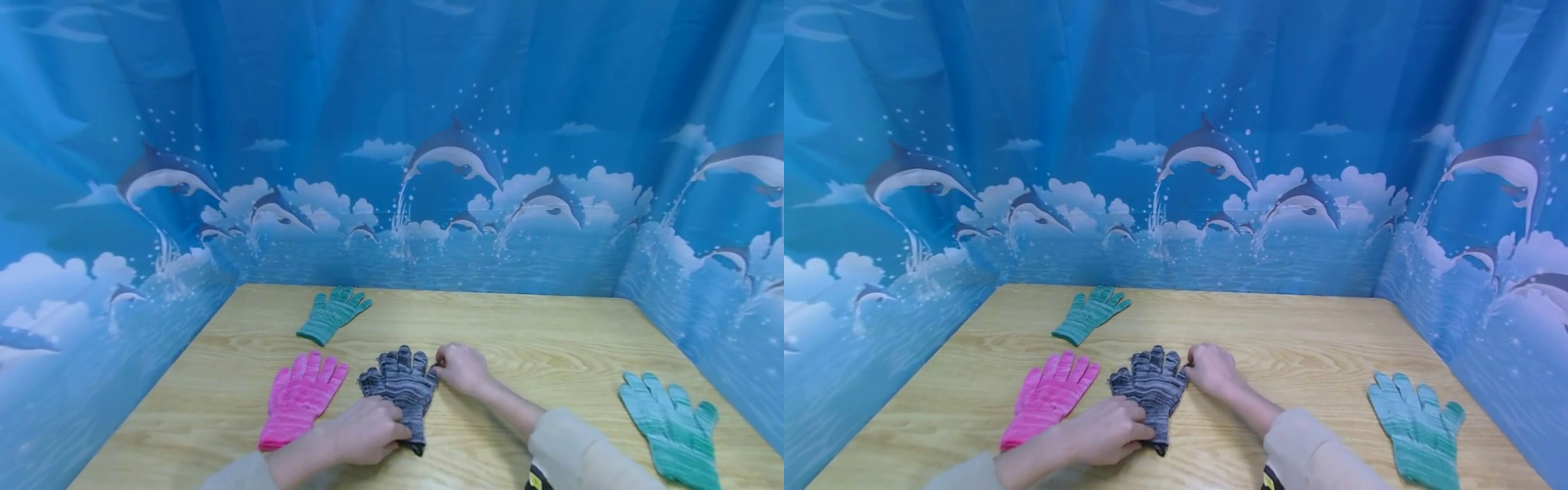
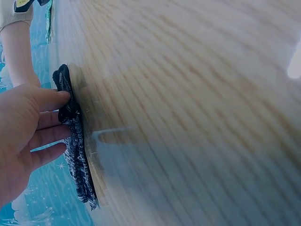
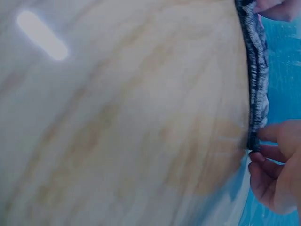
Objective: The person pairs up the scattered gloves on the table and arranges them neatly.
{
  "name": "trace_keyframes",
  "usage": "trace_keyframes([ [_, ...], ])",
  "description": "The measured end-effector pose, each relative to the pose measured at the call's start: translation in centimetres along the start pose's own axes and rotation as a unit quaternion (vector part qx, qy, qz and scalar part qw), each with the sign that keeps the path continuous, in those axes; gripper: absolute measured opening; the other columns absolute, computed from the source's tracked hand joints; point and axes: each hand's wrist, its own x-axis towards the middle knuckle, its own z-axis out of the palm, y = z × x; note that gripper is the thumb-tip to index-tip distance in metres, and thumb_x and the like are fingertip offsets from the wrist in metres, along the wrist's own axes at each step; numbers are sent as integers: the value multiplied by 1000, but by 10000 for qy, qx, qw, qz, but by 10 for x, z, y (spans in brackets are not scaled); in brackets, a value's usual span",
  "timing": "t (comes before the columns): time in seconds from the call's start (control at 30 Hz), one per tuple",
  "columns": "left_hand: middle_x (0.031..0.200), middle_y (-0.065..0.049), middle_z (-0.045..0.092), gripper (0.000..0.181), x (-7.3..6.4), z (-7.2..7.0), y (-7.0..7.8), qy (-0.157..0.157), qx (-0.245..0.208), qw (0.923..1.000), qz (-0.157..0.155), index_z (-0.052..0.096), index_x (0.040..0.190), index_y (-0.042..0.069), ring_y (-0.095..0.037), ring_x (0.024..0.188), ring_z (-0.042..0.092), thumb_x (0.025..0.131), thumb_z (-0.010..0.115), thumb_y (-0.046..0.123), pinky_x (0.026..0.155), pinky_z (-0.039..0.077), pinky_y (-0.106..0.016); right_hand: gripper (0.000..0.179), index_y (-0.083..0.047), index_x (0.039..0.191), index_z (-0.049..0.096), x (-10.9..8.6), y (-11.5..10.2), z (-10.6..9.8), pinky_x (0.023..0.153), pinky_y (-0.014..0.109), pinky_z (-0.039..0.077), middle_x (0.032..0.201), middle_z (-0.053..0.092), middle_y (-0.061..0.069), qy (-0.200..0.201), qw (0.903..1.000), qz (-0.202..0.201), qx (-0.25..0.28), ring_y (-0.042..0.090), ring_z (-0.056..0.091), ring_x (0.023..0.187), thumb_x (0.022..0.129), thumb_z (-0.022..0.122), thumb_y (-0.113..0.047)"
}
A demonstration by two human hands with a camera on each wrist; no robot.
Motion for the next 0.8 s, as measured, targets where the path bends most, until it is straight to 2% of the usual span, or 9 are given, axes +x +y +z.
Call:
trace_keyframes([
  [0.07,70,13,50,17,0,0,0,-26,-35,10000,-5,72,96,28,0,63,44,78,70,28,56,29,-14,6,-11,78,70,0,0,3,54,36,48,73,65,0,154,9997,-186,-32,20,62,68,73,67,-8],
  [0.17,70,14,50,18,0,0,0,-62,-61,10000,-25,72,96,27,1,63,43,79,70,27,56,29,-13,13,-9,77,70,0,1,6,57,37,50,76,67,3,395,9984,-408,-32,23,63,71,72,63,0],
  [0.3,70,14,49,18,0,0,0,-73,-46,10000,-26,71,97,27,1,63,42,78,70,27,56,28,-12,14,-9,77,69,2,5,8,59,38,50,76,67,4,427,9977,-512,101,23,64,71,72,62,3],
  [0.47,69,14,48,19,0,0,0,30,-15,10000,0,72,96,27,1,62,40,77,72,27,56,26,-12,9,-10,76,68,3,7,7,59,37,50,75,66,2,412,9976,-522,204,21,63,70,74,67,-2],
  [0.63,69,13,48,19,0,-1,0,53,42,10000,16,72,96,27,1,61,41,77,72,28,55,27,-13,3,-10,77,69,0,6,2,57,36,49,74,62,1,530,9973,-514,-52,20,60,71,74,70,-8],
  [0.7,69,13,48,19,0,-2,1,9,65,10000,11,72,96,28,0,62,42,78,71,28,55,27,-14,2,-12,75,68,-2,3,0,55,35,48,72,59,-2,442,9974,-525,-229,18,58,69,75,71,-13],
  [0.8,70,13,49,19,0,-4,1,-81,57,9999,-28,72,98,28,0,63,43,78,70,28,56,29,-14,8,-14,76,69,-6,-1,-2,56,36,47,73,58,-3,99,9977,-609,-289,16,56,69,75,73,-21],
])
